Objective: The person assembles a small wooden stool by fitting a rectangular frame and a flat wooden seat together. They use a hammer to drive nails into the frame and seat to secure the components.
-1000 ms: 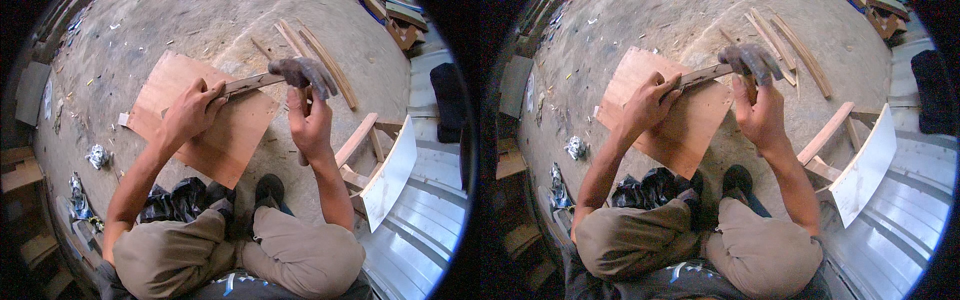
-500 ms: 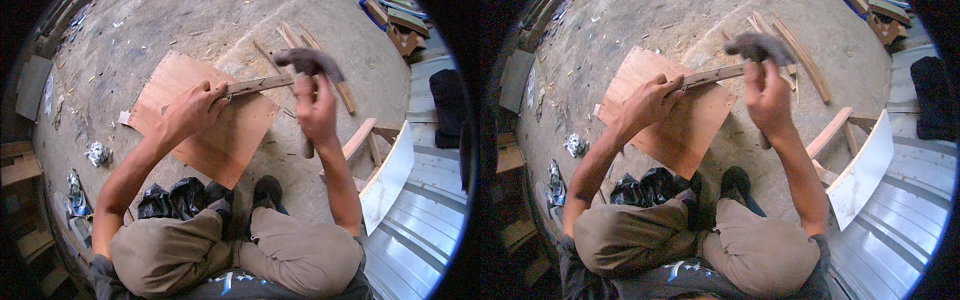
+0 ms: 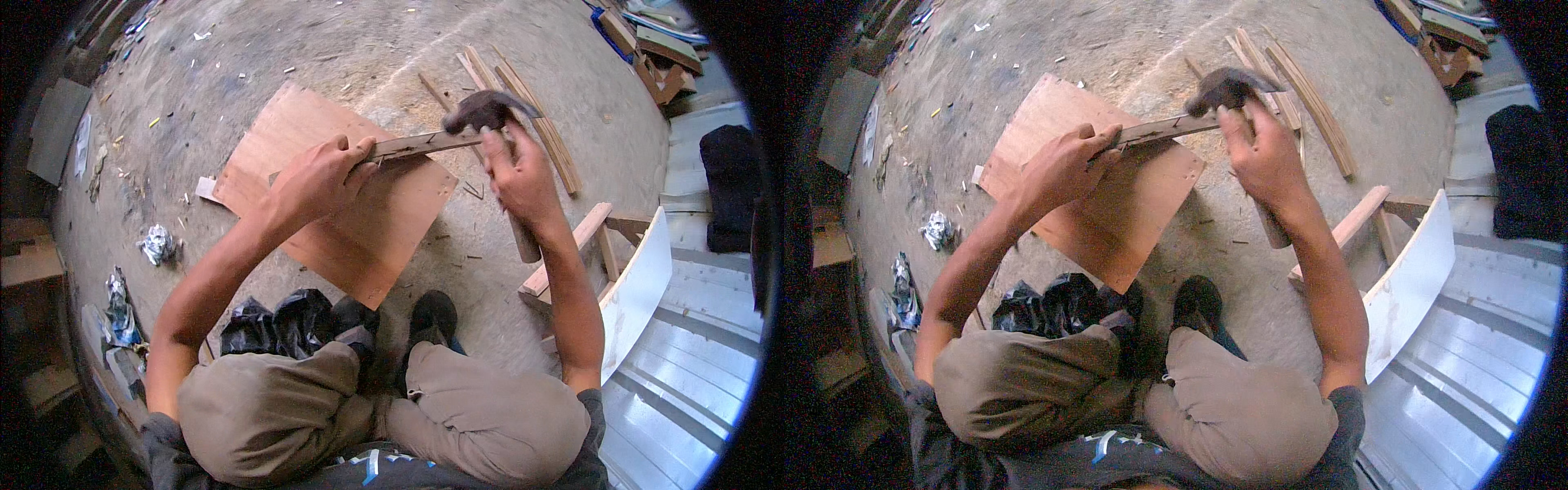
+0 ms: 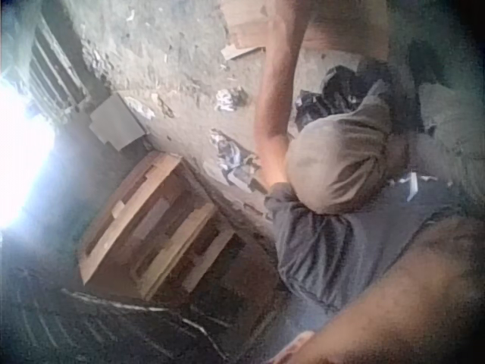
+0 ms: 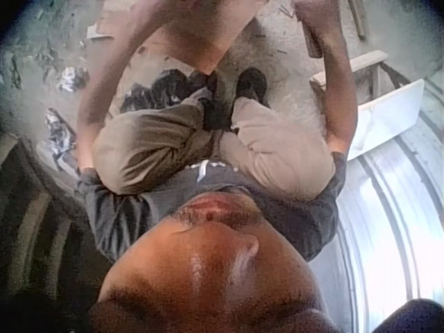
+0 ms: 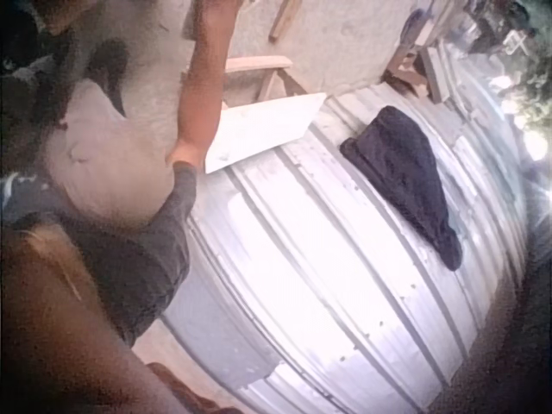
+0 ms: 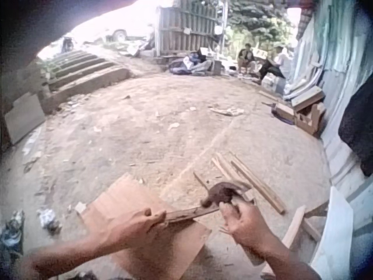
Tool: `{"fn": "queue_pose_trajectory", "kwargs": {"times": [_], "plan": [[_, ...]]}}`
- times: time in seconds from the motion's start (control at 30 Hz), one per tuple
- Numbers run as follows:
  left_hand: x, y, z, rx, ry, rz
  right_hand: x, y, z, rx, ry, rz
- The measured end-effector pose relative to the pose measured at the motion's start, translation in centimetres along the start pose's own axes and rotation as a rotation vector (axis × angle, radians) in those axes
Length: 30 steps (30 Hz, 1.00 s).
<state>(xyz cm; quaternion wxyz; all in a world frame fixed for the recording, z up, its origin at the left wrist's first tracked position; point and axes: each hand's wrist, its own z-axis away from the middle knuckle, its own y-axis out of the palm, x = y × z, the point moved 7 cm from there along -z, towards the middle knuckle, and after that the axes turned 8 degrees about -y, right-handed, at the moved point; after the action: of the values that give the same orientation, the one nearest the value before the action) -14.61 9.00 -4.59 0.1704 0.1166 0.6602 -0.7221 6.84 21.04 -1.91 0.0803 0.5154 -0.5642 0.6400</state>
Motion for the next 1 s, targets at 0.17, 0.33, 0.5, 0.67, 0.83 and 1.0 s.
{"fn": "queue_pose_trajectory", "kwargs": {"times": [0.17,0.33,0.5,0.67,0.83,1.0], "plan": [[0.1,0.3,-0.1,-0.027,-0.001,0.01,2.1,-1.6,0.2,-0.234,0.002,-0.154],[-0.2,0.0,-0.1,-0.015,0.0,0.0,2.7,0.9,0.9,-0.087,-0.251,0.132],[0.1,0.6,-0.2,-0.036,0.02,0.009,3.3,-1.7,0.4,-0.341,-0.132,-0.263],[-0.3,0.2,-0.4,-0.021,0.012,-0.02,1.1,1.5,1.0,-0.13,-0.194,0.079],[0.0,0.5,0.2,-0.025,-0.008,-0.013,1.3,-0.6,2.2,-0.337,0.025,-0.335],[-0.2,0.5,-0.2,-0.04,0.008,0.043,-1.6,2.9,3.5,-0.195,0.014,-0.209]]}}
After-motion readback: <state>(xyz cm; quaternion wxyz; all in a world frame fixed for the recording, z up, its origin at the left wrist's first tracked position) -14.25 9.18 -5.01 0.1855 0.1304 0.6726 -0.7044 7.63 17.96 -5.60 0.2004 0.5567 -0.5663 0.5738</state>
